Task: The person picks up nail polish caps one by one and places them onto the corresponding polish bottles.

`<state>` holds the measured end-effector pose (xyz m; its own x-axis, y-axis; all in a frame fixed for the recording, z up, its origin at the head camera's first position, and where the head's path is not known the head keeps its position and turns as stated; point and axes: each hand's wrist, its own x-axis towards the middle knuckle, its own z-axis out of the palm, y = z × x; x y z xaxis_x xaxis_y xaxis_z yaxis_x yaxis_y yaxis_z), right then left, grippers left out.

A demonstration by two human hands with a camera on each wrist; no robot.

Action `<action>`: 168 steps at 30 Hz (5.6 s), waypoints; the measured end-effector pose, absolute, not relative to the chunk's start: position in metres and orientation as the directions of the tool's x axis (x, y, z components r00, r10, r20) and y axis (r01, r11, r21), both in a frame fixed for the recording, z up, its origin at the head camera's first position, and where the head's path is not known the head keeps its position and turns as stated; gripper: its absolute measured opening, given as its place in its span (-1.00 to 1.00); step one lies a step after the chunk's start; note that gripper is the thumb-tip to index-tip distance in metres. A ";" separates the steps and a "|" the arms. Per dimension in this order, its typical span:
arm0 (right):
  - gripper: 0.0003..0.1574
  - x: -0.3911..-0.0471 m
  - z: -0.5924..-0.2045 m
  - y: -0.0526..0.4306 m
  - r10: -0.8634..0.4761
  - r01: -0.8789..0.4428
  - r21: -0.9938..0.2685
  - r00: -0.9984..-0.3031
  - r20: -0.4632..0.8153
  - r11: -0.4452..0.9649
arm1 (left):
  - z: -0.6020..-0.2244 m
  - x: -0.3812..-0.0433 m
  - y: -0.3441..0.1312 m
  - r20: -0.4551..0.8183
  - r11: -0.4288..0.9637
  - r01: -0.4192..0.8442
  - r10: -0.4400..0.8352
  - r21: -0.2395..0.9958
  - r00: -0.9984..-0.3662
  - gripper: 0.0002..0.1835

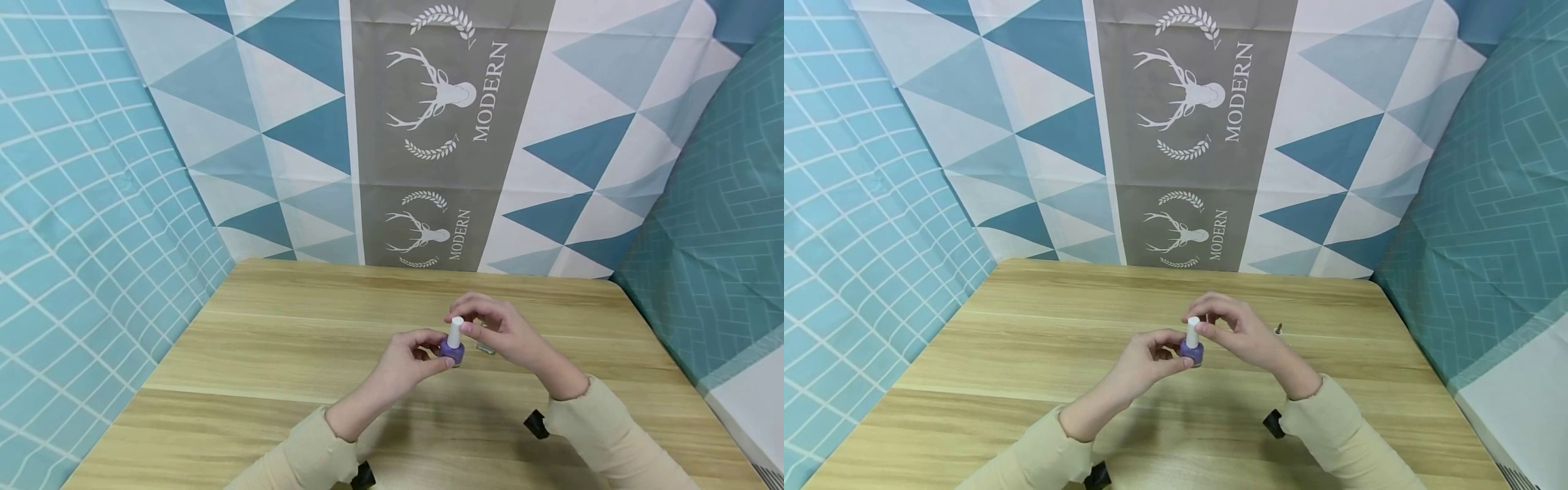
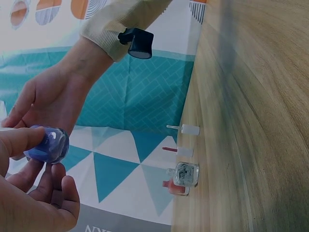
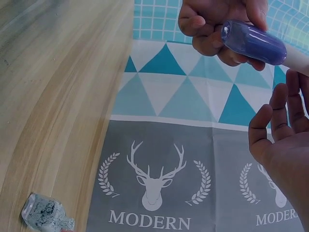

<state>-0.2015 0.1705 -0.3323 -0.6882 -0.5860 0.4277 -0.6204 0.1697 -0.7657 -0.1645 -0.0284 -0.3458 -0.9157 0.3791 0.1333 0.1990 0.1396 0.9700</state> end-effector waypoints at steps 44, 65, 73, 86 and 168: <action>-0.62 -0.182 -0.308 0.157 -0.412 -0.655 -0.652 -0.752 0.514 0.382 | -0.337 -0.173 -0.035 0.315 0.236 0.376 0.260 0.896 -0.913 -0.72; -0.40 -0.186 -0.340 0.244 -0.189 -0.537 -0.653 -0.829 0.527 0.534 | -0.362 -0.228 -0.067 0.450 0.330 0.466 0.126 0.821 -0.884 -0.71; -0.40 -0.185 -0.368 0.268 -0.117 -0.463 -0.648 -0.857 0.503 0.605 | -0.373 -0.247 -0.081 0.465 0.344 0.480 0.131 0.807 -0.876 -0.72; -0.38 -0.181 -0.405 0.300 -0.035 -0.349 -0.705 -0.908 0.418 0.618 | -0.389 -0.275 -0.096 0.419 0.448 0.414 0.094 0.793 -0.903 -0.70; -0.75 -0.234 -0.466 0.314 -0.168 -0.148 -0.582 -0.986 0.019 0.799 | -0.463 -0.339 -0.154 -0.003 0.457 -0.043 -0.088 0.888 -0.996 -0.63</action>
<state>-0.2343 0.3137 -0.4661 -0.9856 -0.1683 0.0189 -0.1476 0.7995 -0.5823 -0.3392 -0.1541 -0.4625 -0.9961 -0.0880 -0.0034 -0.0435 0.4572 0.8883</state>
